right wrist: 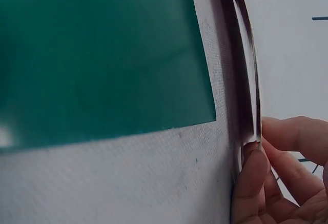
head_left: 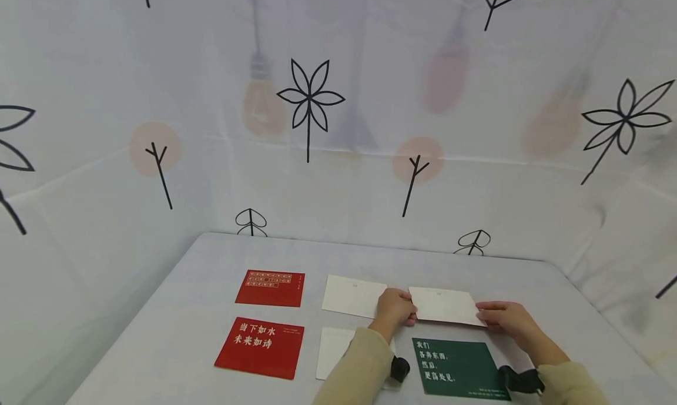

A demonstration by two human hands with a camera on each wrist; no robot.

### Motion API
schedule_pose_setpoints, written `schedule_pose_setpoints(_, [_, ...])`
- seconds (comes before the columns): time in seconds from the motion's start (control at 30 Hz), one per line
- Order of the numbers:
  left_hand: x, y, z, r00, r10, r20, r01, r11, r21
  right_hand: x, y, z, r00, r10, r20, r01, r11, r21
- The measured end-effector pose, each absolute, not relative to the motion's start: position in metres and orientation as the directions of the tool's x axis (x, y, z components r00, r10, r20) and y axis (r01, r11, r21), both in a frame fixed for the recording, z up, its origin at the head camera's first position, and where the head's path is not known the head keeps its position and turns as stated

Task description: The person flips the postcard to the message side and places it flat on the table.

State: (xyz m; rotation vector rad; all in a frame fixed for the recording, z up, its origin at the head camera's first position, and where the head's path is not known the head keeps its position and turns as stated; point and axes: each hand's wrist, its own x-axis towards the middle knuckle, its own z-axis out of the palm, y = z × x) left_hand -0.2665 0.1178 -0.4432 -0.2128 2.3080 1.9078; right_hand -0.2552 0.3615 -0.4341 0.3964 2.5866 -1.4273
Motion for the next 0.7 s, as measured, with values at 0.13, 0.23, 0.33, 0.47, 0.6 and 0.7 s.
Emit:
schedule_pose_setpoints(0.13, [-0.2660,0.1175,-0.4411,-0.979,-0.026,-0.201,-0.202,0.204,0.958,-0.2557,0.3612,-0.4337,-0.953,0.145,-0.266,0.303,0.516,-0.801])
schedule_pose_setpoints(0.23, [-0.2659,0.1171,-0.4400,-0.980,-0.021,-0.199,-0.199,0.215,0.956,-0.2563,0.3609,-0.4335,-0.954,0.134,-0.268,0.297,0.525,-0.798])
schedule_pose_setpoints(0.33, [-0.2658,0.1163,-0.4390,-0.979,-0.017,-0.203,-0.202,0.225,0.953,-0.2567,0.3606,-0.4339,-0.957,0.127,-0.261,0.288,0.539,-0.792])
schedule_pose_setpoints(0.47, [-0.2652,0.1167,-0.4386,-0.977,-0.017,-0.212,-0.210,0.245,0.946,-0.2568,0.3604,-0.4354,-0.963,0.122,-0.239,0.266,0.566,-0.781])
schedule_pose_setpoints(0.6, [-0.2641,0.1181,-0.4389,-0.976,-0.018,-0.216,-0.212,0.282,0.936,-0.2560,0.3598,-0.4367,-0.965,0.130,-0.226,0.259,0.579,-0.773])
schedule_pose_setpoints(0.7, [-0.2631,0.1184,-0.4386,-0.976,-0.017,-0.215,-0.210,0.298,0.931,-0.2561,0.3601,-0.4384,-0.966,0.136,-0.221,0.259,0.589,-0.766])
